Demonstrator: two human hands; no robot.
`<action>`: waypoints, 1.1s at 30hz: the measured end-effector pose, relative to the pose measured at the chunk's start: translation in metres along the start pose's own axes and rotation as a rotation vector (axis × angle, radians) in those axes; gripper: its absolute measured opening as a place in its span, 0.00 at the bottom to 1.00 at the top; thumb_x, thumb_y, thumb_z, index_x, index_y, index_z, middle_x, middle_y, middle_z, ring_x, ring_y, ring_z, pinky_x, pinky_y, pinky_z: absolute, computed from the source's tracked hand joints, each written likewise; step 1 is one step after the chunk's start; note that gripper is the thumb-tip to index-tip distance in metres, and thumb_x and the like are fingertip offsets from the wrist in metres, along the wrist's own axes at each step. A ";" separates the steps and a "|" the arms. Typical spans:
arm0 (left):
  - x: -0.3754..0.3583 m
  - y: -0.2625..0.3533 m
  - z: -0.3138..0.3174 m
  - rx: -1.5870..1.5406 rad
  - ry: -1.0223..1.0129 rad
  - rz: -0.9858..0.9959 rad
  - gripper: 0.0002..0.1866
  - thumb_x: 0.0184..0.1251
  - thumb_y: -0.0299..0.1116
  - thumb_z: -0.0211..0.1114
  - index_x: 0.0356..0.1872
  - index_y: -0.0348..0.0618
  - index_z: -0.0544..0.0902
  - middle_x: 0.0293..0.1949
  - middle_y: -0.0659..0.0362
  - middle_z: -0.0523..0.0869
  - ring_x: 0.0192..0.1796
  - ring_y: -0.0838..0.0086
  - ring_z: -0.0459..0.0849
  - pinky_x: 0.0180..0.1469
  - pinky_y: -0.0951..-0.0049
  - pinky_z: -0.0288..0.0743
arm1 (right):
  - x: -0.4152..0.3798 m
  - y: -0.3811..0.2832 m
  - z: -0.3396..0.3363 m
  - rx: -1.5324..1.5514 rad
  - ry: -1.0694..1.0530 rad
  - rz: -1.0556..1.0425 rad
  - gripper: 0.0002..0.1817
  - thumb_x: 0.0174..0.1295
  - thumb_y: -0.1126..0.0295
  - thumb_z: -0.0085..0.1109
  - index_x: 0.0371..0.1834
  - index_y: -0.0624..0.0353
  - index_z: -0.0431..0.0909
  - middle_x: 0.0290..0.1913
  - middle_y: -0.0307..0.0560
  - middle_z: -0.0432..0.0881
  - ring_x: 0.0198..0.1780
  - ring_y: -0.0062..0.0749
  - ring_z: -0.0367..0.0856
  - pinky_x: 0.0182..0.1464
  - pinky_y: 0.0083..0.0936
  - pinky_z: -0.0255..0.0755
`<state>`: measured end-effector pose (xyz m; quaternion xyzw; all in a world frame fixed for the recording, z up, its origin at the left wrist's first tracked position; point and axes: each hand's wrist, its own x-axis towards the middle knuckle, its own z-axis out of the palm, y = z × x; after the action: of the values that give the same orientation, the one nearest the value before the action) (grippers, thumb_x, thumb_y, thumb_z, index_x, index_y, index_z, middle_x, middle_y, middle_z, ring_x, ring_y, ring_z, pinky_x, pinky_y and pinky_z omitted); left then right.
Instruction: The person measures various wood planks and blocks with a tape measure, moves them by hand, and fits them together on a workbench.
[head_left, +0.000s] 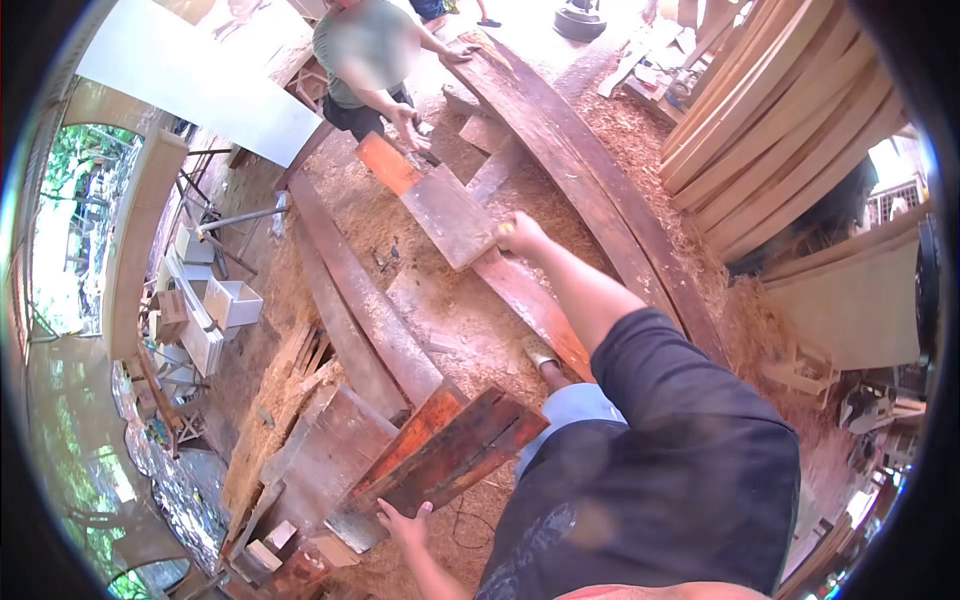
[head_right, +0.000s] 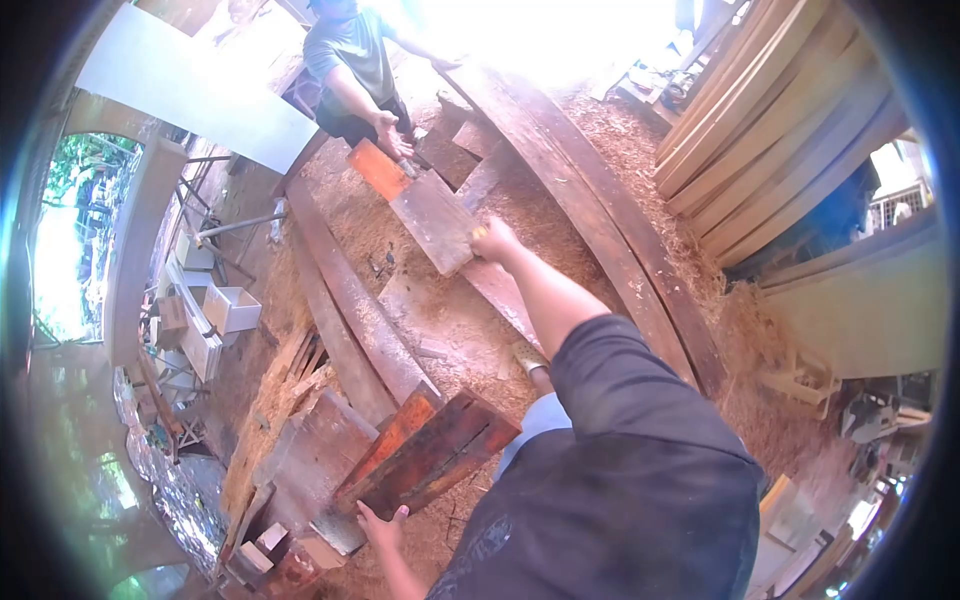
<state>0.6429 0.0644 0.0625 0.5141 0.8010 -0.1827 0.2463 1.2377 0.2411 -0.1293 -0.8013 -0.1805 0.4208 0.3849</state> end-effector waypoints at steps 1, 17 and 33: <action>0.001 0.001 -0.001 0.013 -0.008 -0.002 0.70 0.50 0.47 0.88 0.87 0.47 0.44 0.83 0.28 0.46 0.83 0.36 0.57 0.82 0.51 0.59 | 0.023 -0.019 0.012 0.035 0.074 -0.059 0.22 0.61 0.60 0.74 0.51 0.62 0.79 0.33 0.46 0.89 0.29 0.33 0.88 0.33 0.34 0.85; -0.009 0.030 -0.018 0.032 -0.056 -0.119 0.70 0.49 0.47 0.88 0.87 0.46 0.45 0.83 0.31 0.48 0.82 0.38 0.59 0.80 0.50 0.64 | 0.149 -0.183 0.070 0.727 -0.212 0.042 0.20 0.72 0.66 0.65 0.64 0.52 0.72 0.50 0.42 0.84 0.42 0.26 0.86 0.42 0.30 0.84; -0.013 0.030 -0.022 -0.049 0.004 -0.087 0.69 0.47 0.44 0.89 0.86 0.46 0.50 0.82 0.31 0.50 0.81 0.40 0.63 0.79 0.51 0.67 | 0.049 0.024 0.069 -0.635 -0.314 -0.466 0.17 0.67 0.58 0.63 0.53 0.55 0.87 0.47 0.59 0.90 0.48 0.57 0.89 0.56 0.47 0.81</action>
<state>0.6701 0.0794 0.0867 0.4727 0.8274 -0.1726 0.2492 1.2095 0.2881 -0.1976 -0.7440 -0.5342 0.3628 0.1716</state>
